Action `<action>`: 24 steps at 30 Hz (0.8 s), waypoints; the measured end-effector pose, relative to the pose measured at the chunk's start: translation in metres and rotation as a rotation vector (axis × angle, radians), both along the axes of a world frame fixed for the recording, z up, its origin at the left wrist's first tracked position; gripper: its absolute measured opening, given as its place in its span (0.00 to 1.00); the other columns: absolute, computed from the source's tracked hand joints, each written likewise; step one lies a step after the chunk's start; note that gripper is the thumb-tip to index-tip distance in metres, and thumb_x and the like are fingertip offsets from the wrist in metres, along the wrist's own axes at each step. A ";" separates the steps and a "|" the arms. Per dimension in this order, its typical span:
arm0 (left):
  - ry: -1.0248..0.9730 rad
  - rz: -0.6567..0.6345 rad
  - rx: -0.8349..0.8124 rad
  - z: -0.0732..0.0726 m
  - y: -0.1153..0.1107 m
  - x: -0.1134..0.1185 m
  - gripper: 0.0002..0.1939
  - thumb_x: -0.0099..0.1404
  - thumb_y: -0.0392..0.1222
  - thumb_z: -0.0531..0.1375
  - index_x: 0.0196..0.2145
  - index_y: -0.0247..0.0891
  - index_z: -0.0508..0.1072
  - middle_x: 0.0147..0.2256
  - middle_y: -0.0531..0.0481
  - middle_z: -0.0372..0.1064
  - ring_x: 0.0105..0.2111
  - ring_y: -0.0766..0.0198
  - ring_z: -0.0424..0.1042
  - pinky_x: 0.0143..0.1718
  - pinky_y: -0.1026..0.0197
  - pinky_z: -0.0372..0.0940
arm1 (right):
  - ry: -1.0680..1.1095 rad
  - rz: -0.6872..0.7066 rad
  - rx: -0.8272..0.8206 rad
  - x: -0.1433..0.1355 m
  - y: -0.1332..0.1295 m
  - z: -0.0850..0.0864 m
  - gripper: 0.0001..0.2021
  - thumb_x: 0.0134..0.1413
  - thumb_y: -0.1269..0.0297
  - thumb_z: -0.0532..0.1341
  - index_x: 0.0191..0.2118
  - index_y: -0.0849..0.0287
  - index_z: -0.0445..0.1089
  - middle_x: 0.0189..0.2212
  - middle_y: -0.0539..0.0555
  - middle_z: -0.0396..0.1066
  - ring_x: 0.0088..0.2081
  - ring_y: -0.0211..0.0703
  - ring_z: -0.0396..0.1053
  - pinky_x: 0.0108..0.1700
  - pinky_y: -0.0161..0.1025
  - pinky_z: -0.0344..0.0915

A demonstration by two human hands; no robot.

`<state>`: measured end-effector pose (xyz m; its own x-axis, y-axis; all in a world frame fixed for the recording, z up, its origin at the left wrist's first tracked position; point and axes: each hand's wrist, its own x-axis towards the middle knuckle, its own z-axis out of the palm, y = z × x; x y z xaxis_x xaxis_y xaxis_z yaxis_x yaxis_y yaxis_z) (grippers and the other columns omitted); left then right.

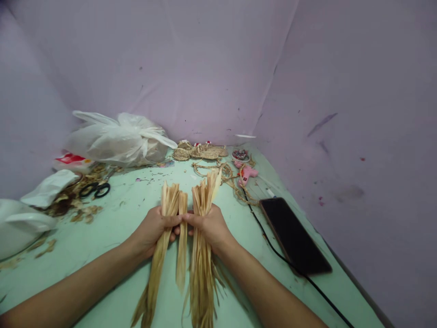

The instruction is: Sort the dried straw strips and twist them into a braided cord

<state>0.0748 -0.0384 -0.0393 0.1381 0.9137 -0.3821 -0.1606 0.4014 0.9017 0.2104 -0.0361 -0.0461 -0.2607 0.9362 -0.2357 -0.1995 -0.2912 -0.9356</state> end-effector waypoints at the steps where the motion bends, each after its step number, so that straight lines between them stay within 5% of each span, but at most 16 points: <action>1: 0.006 0.019 0.002 0.000 0.000 0.000 0.06 0.45 0.34 0.60 0.22 0.31 0.66 0.13 0.54 0.60 0.12 0.73 0.58 0.11 0.71 0.53 | -0.015 -0.027 -0.010 -0.001 0.000 0.000 0.11 0.33 0.65 0.65 0.26 0.65 0.68 0.19 0.51 0.69 0.21 0.36 0.65 0.21 0.30 0.58; 9: -0.019 0.027 -0.021 -0.001 0.005 -0.004 0.07 0.43 0.33 0.60 0.24 0.31 0.66 0.15 0.54 0.61 0.14 0.72 0.60 0.11 0.71 0.53 | -0.034 -0.149 -0.028 -0.001 0.002 -0.001 0.10 0.29 0.68 0.65 0.23 0.64 0.65 0.18 0.48 0.66 0.20 0.34 0.63 0.19 0.30 0.59; 18: -0.059 -0.162 0.045 0.000 -0.001 0.003 0.18 0.43 0.43 0.65 0.31 0.31 0.68 0.19 0.49 0.66 0.17 0.69 0.63 0.11 0.71 0.52 | -0.143 -0.127 0.041 -0.006 -0.002 0.004 0.10 0.29 0.70 0.64 0.25 0.63 0.66 0.18 0.49 0.67 0.19 0.35 0.64 0.20 0.31 0.62; 24: -0.042 0.008 -0.013 -0.002 0.005 0.000 0.10 0.42 0.36 0.62 0.25 0.32 0.67 0.16 0.52 0.63 0.14 0.70 0.61 0.10 0.70 0.51 | -0.129 -0.165 0.001 -0.005 -0.002 0.004 0.09 0.29 0.70 0.62 0.25 0.63 0.66 0.19 0.48 0.66 0.21 0.36 0.64 0.20 0.32 0.62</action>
<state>0.0748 -0.0338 -0.0409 0.1464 0.9099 -0.3881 -0.2013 0.4115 0.8889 0.2052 -0.0379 -0.0424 -0.0715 0.9641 -0.2558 -0.1233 -0.2630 -0.9569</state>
